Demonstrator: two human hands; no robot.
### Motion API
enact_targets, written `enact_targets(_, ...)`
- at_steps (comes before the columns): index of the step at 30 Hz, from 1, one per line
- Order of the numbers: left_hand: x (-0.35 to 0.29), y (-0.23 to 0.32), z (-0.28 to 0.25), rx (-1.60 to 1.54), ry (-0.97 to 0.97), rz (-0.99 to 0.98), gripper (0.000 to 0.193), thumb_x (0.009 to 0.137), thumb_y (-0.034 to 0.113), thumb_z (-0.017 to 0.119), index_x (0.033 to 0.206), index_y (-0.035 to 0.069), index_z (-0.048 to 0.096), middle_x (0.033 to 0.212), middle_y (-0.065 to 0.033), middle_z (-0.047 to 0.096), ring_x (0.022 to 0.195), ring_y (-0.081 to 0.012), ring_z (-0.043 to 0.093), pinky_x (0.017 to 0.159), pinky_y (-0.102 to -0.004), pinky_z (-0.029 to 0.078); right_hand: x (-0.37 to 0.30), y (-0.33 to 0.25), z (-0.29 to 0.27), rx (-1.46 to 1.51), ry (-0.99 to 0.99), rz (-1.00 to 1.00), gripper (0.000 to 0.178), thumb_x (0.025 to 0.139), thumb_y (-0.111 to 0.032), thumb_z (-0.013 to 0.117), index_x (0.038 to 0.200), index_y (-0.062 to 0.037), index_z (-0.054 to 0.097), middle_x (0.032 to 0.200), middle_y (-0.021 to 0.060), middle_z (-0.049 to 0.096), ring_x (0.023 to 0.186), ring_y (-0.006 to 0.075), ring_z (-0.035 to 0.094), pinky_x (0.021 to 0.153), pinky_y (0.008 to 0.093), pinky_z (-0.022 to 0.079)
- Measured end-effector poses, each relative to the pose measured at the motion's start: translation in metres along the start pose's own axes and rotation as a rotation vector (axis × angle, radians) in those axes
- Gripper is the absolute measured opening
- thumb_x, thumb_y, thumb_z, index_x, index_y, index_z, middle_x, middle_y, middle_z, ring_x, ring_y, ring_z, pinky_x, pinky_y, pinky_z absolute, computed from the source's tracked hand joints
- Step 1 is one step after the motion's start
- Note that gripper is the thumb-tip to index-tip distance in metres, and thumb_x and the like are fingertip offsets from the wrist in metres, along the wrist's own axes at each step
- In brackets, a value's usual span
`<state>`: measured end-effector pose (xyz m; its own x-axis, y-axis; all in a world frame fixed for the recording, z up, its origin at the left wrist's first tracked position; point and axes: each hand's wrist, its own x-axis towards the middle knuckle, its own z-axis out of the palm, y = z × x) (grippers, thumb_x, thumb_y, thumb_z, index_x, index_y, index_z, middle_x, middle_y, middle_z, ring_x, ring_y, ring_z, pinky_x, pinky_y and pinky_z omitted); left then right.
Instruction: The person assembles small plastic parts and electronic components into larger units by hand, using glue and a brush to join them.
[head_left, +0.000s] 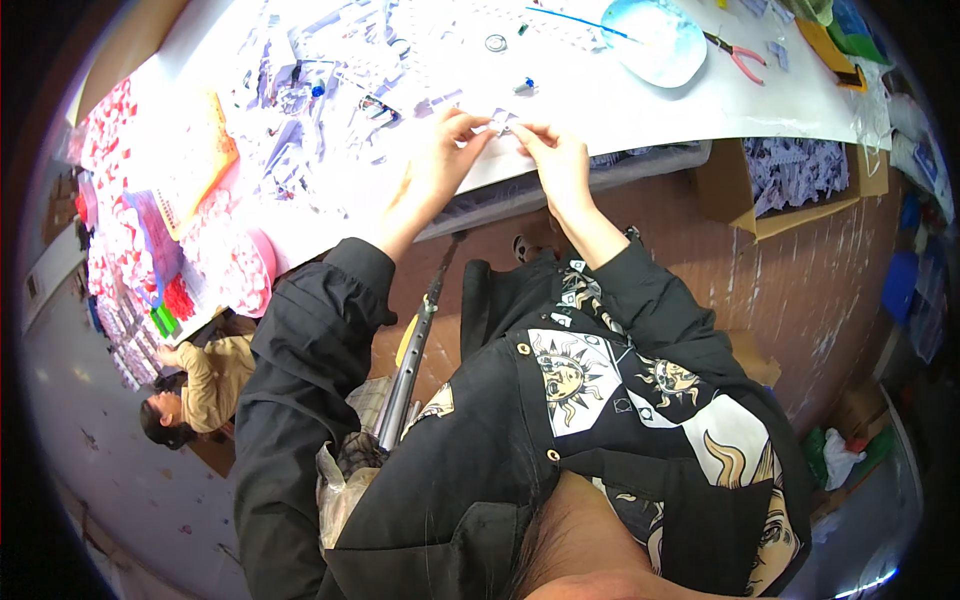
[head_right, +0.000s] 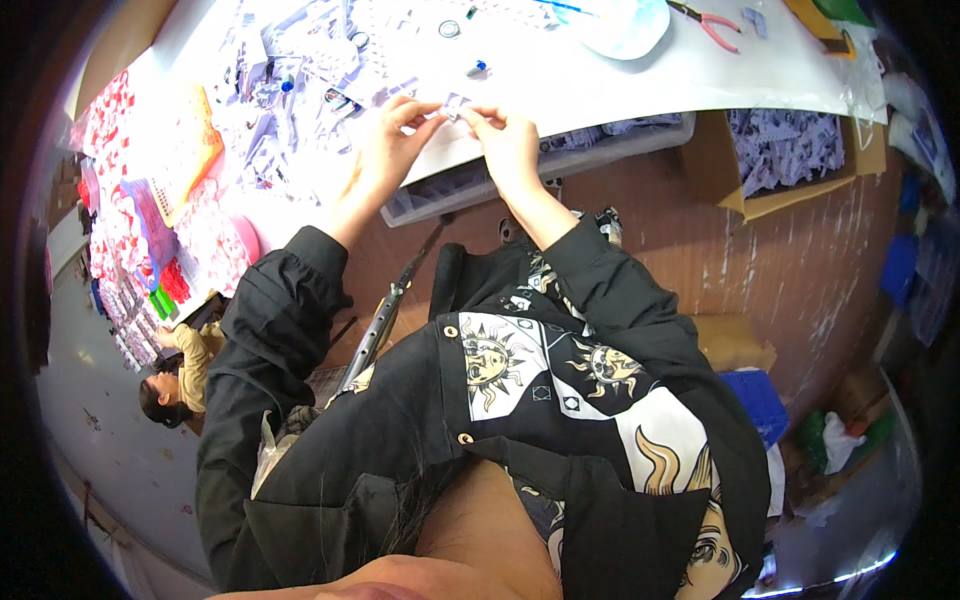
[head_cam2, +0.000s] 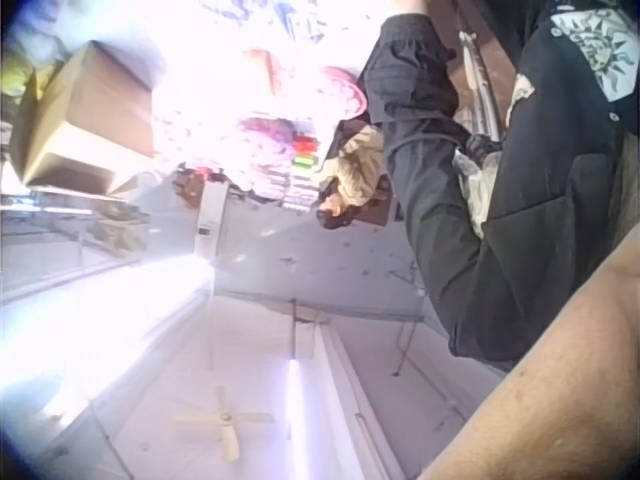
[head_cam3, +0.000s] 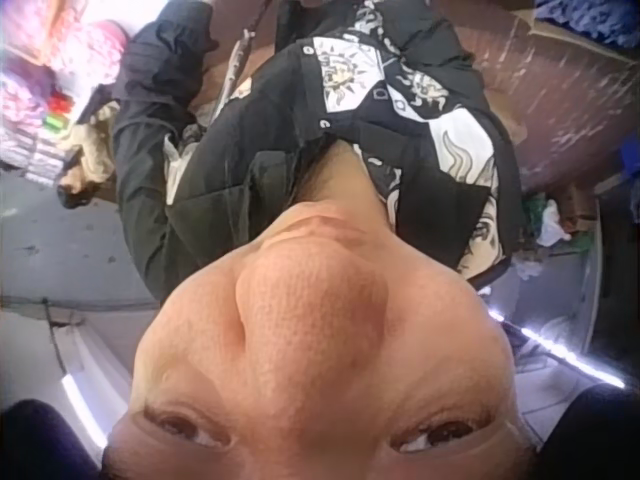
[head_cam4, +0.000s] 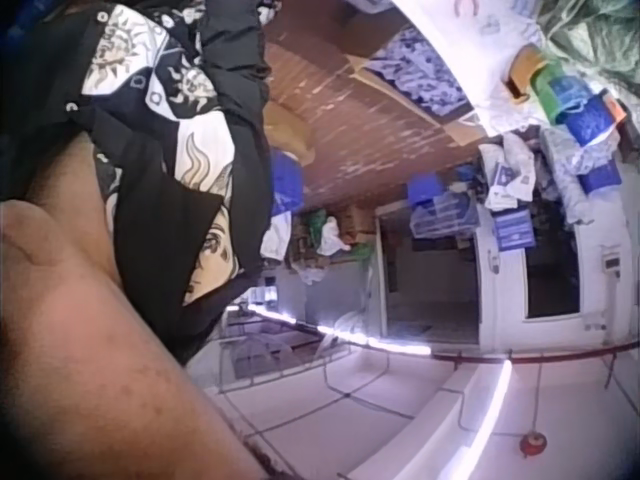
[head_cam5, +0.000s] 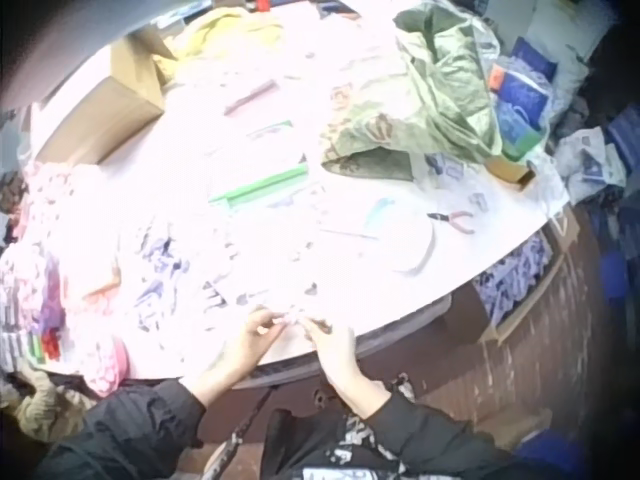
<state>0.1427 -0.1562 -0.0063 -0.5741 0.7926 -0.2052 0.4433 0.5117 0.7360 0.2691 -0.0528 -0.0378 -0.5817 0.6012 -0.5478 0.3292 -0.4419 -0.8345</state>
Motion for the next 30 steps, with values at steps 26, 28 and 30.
enact_targets(26, 0.02, -0.002, 0.002, 0.02, -0.071, 0.048, 0.028, 0.08, 0.021, 0.075, 0.102, 0.005, 0.07, 0.092, -0.0073, 0.062, 0.082, -0.0151, 0.064, 0.073, -0.0279, 0.051, 0.01, 0.006, -0.009, -0.604, 0.179, -0.609, 0.033, 0.076, -0.01, 0.072, 0.108, -0.008, 0.062, 0.092, 0.007, 0.055, 0.079, 0.0176, 0.058, 0.069, 0.0309, 0.05)
enact_targets(28, 0.02, 0.001, -0.001, 0.022, -0.042, 0.05, 0.028, 0.08, 0.02, 0.074, 0.103, 0.004, 0.07, 0.091, -0.0072, 0.061, 0.078, -0.0142, 0.062, 0.072, -0.0275, 0.05, 0.014, 0.0, -0.016, -0.619, 0.153, -0.638, 0.035, 0.077, -0.011, 0.07, 0.11, -0.0101, 0.06, 0.092, 0.0071, 0.055, 0.084, 0.0206, 0.057, 0.072, 0.0329, 0.05)
enact_targets(30, 0.022, -0.001, -0.004, 0.023, -0.008, 0.047, 0.027, 0.081, 0.02, 0.074, 0.103, 0.004, 0.07, 0.091, -0.0071, 0.06, 0.075, -0.0133, 0.061, 0.071, -0.0271, 0.05, 0.027, -0.013, -0.024, -0.745, 0.176, -0.776, 0.032, 0.077, -0.011, 0.069, 0.109, -0.0106, 0.06, 0.095, 0.0069, 0.056, 0.088, 0.022, 0.057, 0.074, 0.0339, 0.049)
